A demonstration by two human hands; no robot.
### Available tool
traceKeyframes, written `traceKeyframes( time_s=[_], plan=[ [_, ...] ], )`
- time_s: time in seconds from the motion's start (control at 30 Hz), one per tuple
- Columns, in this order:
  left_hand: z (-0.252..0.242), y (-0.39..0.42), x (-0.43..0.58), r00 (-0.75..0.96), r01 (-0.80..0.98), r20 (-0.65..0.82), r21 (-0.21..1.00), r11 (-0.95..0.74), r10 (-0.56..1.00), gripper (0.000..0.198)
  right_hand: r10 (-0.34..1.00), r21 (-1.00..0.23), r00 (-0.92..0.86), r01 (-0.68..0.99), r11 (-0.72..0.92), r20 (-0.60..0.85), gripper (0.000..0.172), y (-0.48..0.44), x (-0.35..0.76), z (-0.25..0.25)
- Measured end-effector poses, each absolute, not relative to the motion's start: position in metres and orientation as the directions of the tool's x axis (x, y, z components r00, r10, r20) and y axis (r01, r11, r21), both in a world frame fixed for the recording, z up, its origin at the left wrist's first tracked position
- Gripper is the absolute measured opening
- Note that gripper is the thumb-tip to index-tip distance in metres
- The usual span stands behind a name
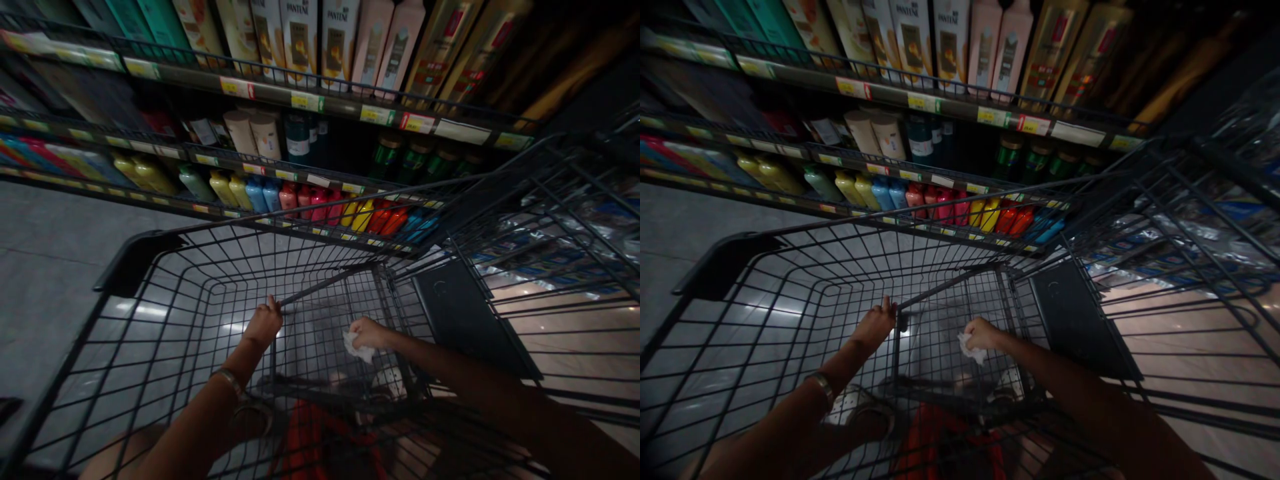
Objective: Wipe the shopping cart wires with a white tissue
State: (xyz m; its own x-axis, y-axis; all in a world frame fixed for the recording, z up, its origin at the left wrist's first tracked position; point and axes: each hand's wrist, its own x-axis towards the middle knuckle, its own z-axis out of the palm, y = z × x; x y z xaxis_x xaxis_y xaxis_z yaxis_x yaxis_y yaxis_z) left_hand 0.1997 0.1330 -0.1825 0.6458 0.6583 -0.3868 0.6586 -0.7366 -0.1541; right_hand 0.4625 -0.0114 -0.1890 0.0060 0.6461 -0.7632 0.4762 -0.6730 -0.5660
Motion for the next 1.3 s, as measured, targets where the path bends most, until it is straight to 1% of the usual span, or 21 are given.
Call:
traceKeyframes(
  time_s=[0.07,0.13,0.23,0.3,0.4,0.47,0.53,0.6,0.67,0.73,0.83,0.97,1.03,1.1,1.17,1.2,1.3],
  plan=[
    [-0.184,0.133,0.199,0.646,0.659,-0.384,-0.154,-0.736,0.659,0.042,0.726,-0.542,0.156,0.566,-0.622,-0.670,0.018,0.006,0.461,-0.188],
    [-0.186,0.133,0.198,0.649,0.659,-0.381,-0.151,-0.737,0.658,0.043,0.797,-0.475,0.271,0.684,-0.554,-0.539,0.020,0.021,0.464,-0.184],
    [-0.186,0.132,0.198,0.657,0.656,-0.377,-0.141,-0.742,0.653,0.044,0.844,-0.355,0.346,0.792,-0.497,-0.411,0.026,0.036,0.470,-0.175],
    [-0.186,0.132,0.198,0.660,0.655,-0.376,-0.135,-0.744,0.650,0.045,0.864,-0.326,0.343,0.823,-0.466,-0.369,0.031,0.038,0.470,-0.171],
    [-0.184,0.132,0.199,0.662,0.657,-0.376,-0.125,-0.743,0.648,0.045,0.896,-0.335,0.277,0.855,-0.395,-0.348,0.034,0.029,0.460,-0.170],
    [-0.183,0.132,0.200,0.661,0.659,-0.377,-0.122,-0.742,0.649,0.044,0.921,-0.328,0.186,0.895,-0.302,-0.342,0.046,0.020,0.451,-0.172],
    [-0.182,0.132,0.201,0.659,0.659,-0.378,-0.126,-0.741,0.650,0.043,0.932,-0.293,0.082,0.936,-0.193,-0.353,0.058,0.014,0.444,-0.173],
    [-0.181,0.132,0.202,0.655,0.659,-0.379,-0.137,-0.740,0.654,0.042,0.912,-0.244,0.019,0.961,-0.130,-0.410,0.054,0.016,0.441,-0.172],
    [-0.181,0.132,0.202,0.653,0.656,-0.380,-0.150,-0.740,0.655,0.042,0.877,-0.212,0.015,0.968,-0.132,-0.480,0.046,0.022,0.442,-0.168],
    [-0.181,0.132,0.202,0.656,0.651,-0.378,-0.156,-0.743,0.654,0.041,0.858,-0.200,0.036,0.967,-0.160,-0.513,0.041,0.028,0.442,-0.164],
    [-0.183,0.131,0.201,0.662,0.648,-0.371,-0.153,-0.746,0.652,0.040,0.855,-0.228,0.015,0.961,-0.155,-0.518,0.036,0.019,0.436,-0.162],
    [-0.185,0.131,0.199,0.656,0.660,-0.368,-0.143,-0.737,0.659,0.041,0.851,-0.394,-0.202,0.919,-0.006,-0.485,0.026,-0.023,0.420,-0.174],
    [-0.184,0.131,0.200,0.655,0.664,-0.372,-0.134,-0.736,0.658,0.042,0.820,-0.437,-0.316,0.895,0.090,-0.477,0.024,-0.039,0.417,-0.179],
    [-0.183,0.131,0.200,0.652,0.667,-0.378,-0.127,-0.735,0.657,0.043,0.795,-0.449,-0.372,0.882,0.143,-0.478,0.022,-0.041,0.419,-0.180],
    [-0.181,0.131,0.201,0.647,0.672,-0.384,-0.122,-0.730,0.659,0.043,0.811,-0.448,-0.348,0.886,0.120,-0.470,0.021,-0.026,0.427,-0.176],
    [-0.180,0.131,0.201,0.644,0.675,-0.388,-0.120,-0.728,0.660,0.043,0.836,-0.444,-0.303,0.893,0.080,-0.458,0.022,-0.013,0.432,-0.173],
    [-0.178,0.130,0.203,0.636,0.679,-0.401,-0.117,-0.725,0.660,0.045,0.903,-0.413,-0.096,0.906,-0.096,-0.419,0.026,0.035,0.443,-0.165]
  ],
)
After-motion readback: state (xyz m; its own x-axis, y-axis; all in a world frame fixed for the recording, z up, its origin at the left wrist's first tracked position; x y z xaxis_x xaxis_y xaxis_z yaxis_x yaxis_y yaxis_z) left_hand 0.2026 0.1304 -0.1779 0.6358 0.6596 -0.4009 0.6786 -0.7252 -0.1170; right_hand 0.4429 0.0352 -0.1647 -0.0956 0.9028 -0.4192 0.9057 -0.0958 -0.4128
